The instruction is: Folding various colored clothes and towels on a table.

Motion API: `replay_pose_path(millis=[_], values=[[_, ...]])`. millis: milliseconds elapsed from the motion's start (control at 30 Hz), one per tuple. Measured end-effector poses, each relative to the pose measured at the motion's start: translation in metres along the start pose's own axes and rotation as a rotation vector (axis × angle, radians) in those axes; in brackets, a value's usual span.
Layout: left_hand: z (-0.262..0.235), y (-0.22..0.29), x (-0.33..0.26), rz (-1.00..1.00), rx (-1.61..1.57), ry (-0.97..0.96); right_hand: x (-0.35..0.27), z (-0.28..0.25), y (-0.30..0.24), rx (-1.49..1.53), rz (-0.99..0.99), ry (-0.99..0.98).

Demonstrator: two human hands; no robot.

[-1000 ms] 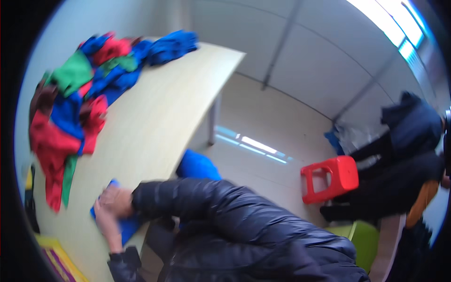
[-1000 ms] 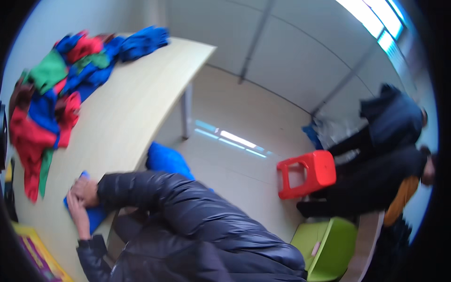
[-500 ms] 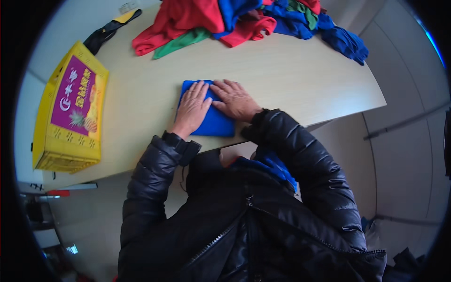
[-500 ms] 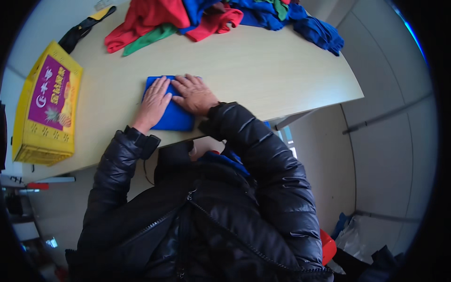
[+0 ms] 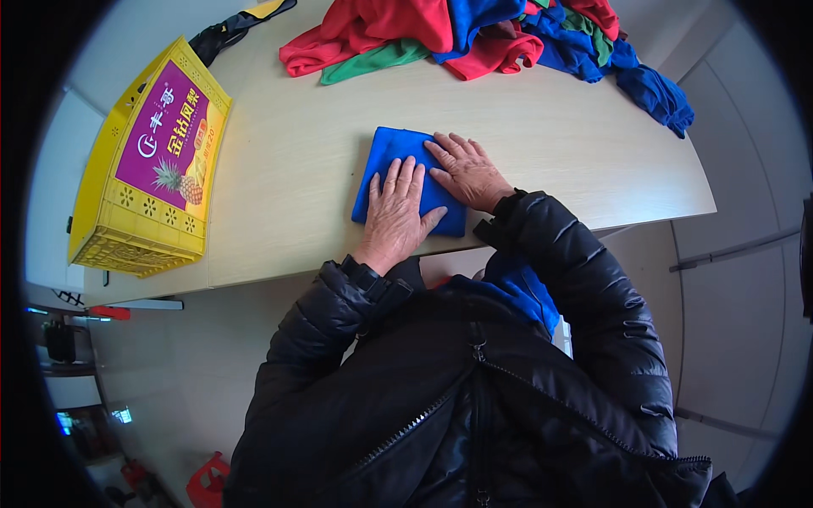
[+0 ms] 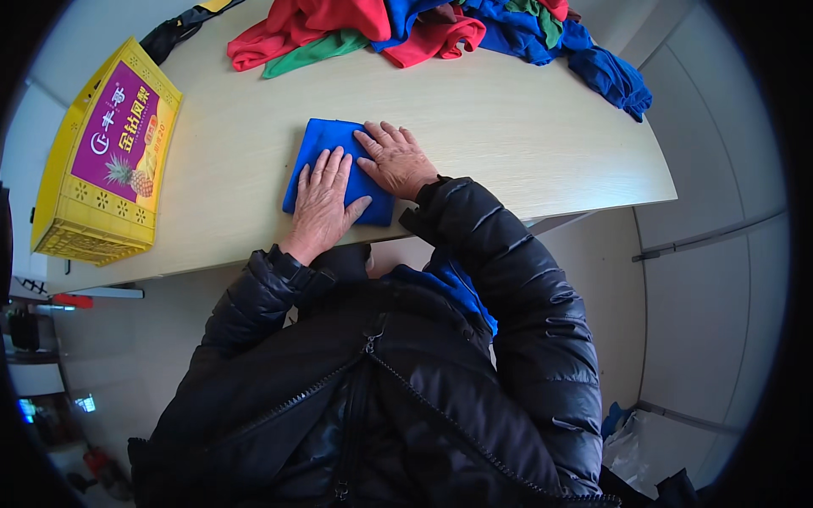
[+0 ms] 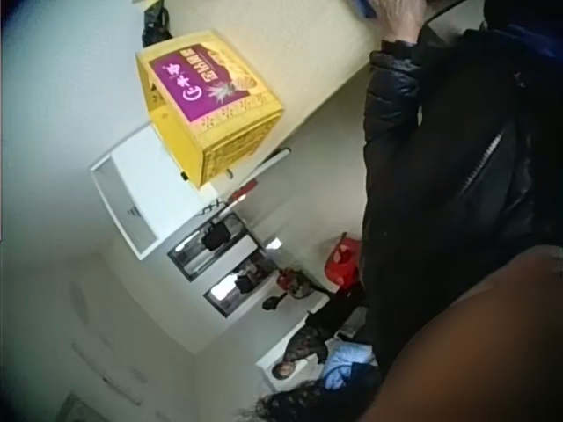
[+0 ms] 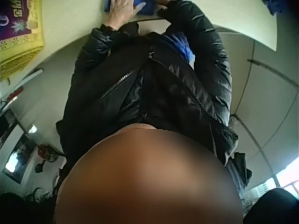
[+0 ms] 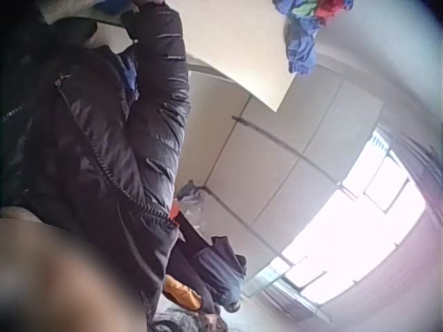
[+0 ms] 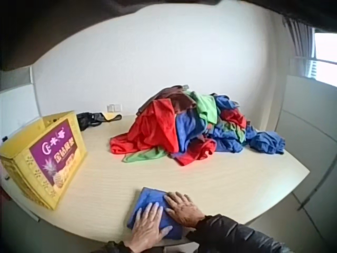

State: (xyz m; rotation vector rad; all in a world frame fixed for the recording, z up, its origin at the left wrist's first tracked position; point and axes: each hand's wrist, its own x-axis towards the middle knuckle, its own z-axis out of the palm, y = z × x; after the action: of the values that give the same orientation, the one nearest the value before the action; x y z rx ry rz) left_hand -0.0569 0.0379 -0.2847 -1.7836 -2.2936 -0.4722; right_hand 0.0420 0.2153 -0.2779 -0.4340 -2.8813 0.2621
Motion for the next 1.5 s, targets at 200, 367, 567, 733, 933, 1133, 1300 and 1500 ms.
replay_pose_path(millis=[200,367,567,733,933,1133,1300,1500], values=[[-0.004,-0.008,-0.006,0.047,-0.060,0.005,0.010,-0.003,0.023,0.173,-0.050,-0.072],[-0.013,-0.014,-0.020,0.018,-0.106,0.013,0.017,-0.007,-0.001,0.056,-0.116,-0.042],[-0.017,-0.014,-0.023,0.002,-0.079,0.003,0.013,-0.004,-0.012,0.003,-0.133,-0.037],[-0.021,-0.018,-0.020,0.011,-0.134,-0.067,0.005,-0.007,-0.008,0.023,-0.107,-0.003],[-0.024,-0.038,0.030,-0.013,-0.219,-0.042,-0.019,-0.016,-0.031,0.061,-0.014,0.024],[0.011,-0.044,0.045,0.014,-0.097,-0.038,-0.031,-0.003,-0.032,0.015,-0.015,0.054],[0.008,-0.053,0.038,0.057,-0.059,0.052,-0.022,0.002,-0.039,0.073,-0.062,0.084],[-0.006,-0.013,0.021,0.046,-0.067,-0.001,-0.026,-0.014,-0.001,0.172,-0.071,0.086]])
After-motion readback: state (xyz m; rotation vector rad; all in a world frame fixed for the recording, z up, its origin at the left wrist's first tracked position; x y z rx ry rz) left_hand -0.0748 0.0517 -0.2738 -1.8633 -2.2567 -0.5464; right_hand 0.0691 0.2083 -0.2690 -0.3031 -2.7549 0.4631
